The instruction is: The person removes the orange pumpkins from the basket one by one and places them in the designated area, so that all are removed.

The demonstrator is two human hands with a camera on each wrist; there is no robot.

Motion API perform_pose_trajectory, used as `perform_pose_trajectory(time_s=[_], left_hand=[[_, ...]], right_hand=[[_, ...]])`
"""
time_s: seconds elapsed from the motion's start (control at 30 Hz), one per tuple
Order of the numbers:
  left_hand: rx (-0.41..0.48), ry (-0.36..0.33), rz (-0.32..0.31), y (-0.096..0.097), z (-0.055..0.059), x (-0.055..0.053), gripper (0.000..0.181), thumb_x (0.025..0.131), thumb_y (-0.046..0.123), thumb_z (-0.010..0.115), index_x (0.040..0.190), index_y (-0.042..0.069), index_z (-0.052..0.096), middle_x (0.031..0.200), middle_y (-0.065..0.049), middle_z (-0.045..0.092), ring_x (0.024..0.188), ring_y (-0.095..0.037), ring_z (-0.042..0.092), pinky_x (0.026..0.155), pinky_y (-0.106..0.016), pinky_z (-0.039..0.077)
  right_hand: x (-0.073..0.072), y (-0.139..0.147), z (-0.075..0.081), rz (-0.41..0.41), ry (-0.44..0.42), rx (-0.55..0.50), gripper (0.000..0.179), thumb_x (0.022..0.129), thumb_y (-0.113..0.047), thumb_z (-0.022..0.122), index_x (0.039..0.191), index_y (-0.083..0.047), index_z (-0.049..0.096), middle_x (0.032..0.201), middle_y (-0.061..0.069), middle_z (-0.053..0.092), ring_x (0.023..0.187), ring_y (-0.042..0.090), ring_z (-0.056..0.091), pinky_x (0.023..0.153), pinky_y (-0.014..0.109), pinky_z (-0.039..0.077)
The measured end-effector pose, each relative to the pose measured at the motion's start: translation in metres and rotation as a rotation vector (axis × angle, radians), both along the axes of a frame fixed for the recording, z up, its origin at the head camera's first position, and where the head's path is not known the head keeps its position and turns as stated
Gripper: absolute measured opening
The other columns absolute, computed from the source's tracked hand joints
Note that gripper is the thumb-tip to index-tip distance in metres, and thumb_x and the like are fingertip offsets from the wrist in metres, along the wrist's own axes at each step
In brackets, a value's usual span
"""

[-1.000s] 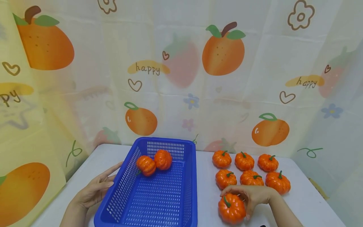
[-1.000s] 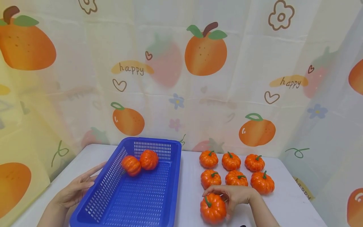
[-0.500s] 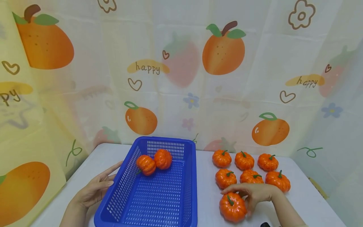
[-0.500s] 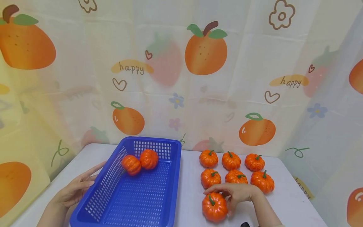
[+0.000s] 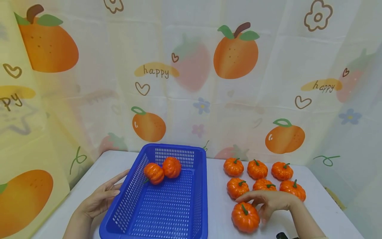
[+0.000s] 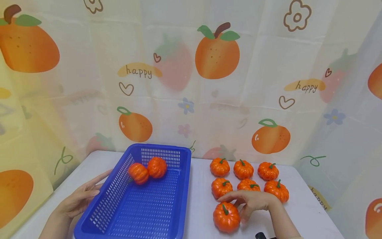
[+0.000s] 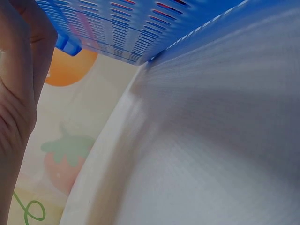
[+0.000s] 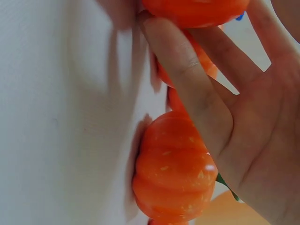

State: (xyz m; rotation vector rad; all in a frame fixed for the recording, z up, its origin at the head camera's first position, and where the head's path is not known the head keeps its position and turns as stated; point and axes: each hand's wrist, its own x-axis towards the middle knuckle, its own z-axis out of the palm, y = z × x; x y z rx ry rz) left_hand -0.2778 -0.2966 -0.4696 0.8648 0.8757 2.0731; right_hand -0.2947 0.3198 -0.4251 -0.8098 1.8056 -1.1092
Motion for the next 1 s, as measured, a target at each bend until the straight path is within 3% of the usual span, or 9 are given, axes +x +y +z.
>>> perform_pose_trajectory(time_s=[0.23, 0.57, 0.8, 1.0], left_hand=[[-0.013, -0.008, 0.002, 0.0, 0.0, 0.0, 0.072, 0.099, -0.009, 0.004, 0.16, 0.028, 0.007, 0.16, -0.013, 0.036, 0.138, -0.035, 0.05, 0.109, -0.045, 0.047], [0.011, -0.004, -0.01, 0.0, -0.001, 0.0, 0.073, 0.098, -0.011, 0.002, 0.16, 0.027, 0.007, 0.161, -0.013, 0.034, 0.14, -0.036, 0.047, 0.111, -0.045, 0.045], [0.016, -0.01, -0.013, 0.0, -0.001, 0.001, 0.073, 0.098, -0.01, 0.001, 0.16, 0.027, 0.006, 0.161, -0.013, 0.034, 0.14, -0.035, 0.047, 0.112, -0.046, 0.045], [0.025, 0.003, -0.025, 0.0, -0.001, -0.001, 0.072, 0.098, -0.01, 0.001, 0.16, 0.027, 0.002, 0.162, -0.014, 0.031, 0.141, -0.036, 0.046, 0.112, -0.047, 0.044]], right_hand=[[0.002, 0.003, 0.003, -0.007, -0.005, -0.023, 0.076, 0.078, -0.001, 0.069, 0.149, -0.005, 0.041, 0.149, 0.005, 0.051, 0.119, 0.018, 0.06, 0.096, 0.028, 0.057], [0.002, -0.002, 0.02, -0.022, 0.011, -0.046, 0.07, 0.083, -0.004, 0.068, 0.147, 0.001, 0.041, 0.15, 0.033, 0.039, 0.129, 0.024, 0.057, 0.105, 0.026, 0.053], [0.006, -0.014, 0.042, -0.139, 0.176, 0.064, 0.061, 0.084, -0.014, 0.071, 0.142, -0.013, 0.052, 0.147, 0.019, 0.05, 0.128, 0.04, 0.053, 0.099, 0.026, 0.055], [0.0, -0.035, 0.054, -0.159, 0.277, 0.025, 0.053, 0.091, -0.017, 0.068, 0.142, -0.013, 0.052, 0.145, 0.022, 0.052, 0.127, 0.047, 0.052, 0.095, 0.024, 0.056]])
